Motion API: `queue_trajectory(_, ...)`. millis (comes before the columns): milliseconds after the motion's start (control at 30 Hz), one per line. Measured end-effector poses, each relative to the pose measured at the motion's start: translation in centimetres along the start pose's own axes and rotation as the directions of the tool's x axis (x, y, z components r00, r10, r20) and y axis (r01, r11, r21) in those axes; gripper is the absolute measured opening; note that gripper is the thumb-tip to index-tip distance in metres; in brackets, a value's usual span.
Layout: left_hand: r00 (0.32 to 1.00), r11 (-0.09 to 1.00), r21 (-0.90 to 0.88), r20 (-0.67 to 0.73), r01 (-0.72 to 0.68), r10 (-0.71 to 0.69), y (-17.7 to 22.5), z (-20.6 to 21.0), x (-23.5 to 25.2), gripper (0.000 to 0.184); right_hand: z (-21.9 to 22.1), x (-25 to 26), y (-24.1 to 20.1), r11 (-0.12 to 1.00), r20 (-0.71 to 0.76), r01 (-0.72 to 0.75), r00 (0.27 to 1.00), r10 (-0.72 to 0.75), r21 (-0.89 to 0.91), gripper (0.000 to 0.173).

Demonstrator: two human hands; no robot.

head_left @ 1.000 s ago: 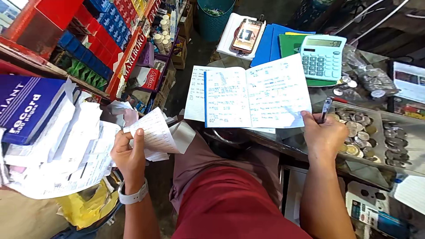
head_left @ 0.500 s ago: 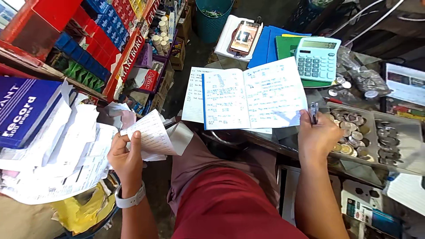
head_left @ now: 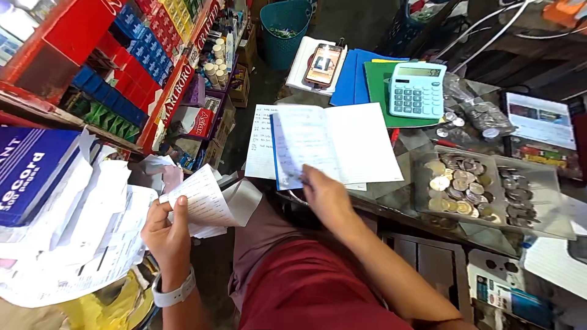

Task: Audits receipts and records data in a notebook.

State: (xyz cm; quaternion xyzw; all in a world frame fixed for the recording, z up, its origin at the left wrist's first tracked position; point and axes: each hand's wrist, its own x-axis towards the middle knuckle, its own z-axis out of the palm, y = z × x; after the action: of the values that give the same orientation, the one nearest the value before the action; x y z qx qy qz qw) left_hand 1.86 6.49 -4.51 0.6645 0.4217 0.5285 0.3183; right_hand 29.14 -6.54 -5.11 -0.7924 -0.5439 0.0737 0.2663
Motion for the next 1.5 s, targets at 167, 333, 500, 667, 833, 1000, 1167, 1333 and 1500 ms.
queue_trajectory(167,1.0,1.0,0.016,-0.003,-0.013,0.013,-0.1,-0.2,0.1,0.02,2.6,0.5,-0.5,0.999,0.096,0.008,0.995,-0.005,-0.038,0.022)
queue_trajectory(333,1.0,1.0,0.006,-0.005,0.009,-0.009,0.0,0.1,0.1,0.019,2.8,0.4,-0.2,0.999,0.094,0.013,0.996,-0.009,-0.033,0.021)
queue_trajectory(500,0.999,0.999,-0.011,-0.011,0.038,-0.039,0.0,0.4,0.0,0.017,2.9,0.3,-0.1,0.999,0.081,0.021,0.997,-0.018,-0.038,0.021)
queue_trajectory(667,0.999,0.999,-0.003,-0.013,0.035,-0.035,-0.1,0.3,-0.1,0.018,2.9,0.4,-0.1,0.999,0.081,0.02,0.997,-0.017,-0.038,0.021)
queue_trajectory(833,0.999,0.999,-0.007,-0.007,0.039,-0.039,-0.1,0.4,-0.1,0.018,3.0,0.4,-0.1,0.999,0.074,0.024,0.997,-0.021,-0.041,0.02)
queue_trajectory(1000,0.999,0.999,0.001,-0.004,0.033,-0.033,0.0,0.4,0.1,0.018,2.9,0.4,-0.2,0.999,0.089,0.018,0.996,-0.014,-0.049,0.021)
queue_trajectory(1167,0.999,0.999,0.008,-0.004,0.036,-0.036,0.1,0.4,0.1,0.018,2.8,0.5,-0.3,0.999,0.098,0.016,0.995,-0.012,-0.04,0.021)
queue_trajectory(1333,0.999,0.999,0.01,-0.007,0.041,-0.041,0.1,0.2,0.1,0.018,0.2,0.7,1.8,0.999,-0.149,-0.001,0.989,0.007,0.042,0.023)
queue_trajectory(1500,0.999,0.999,0.008,-0.012,0.047,-0.047,0.0,0.1,0.1,0.018,-6.3,0.3,6.3,0.981,-0.369,-0.186,0.916,0.155,-0.05,0.029)
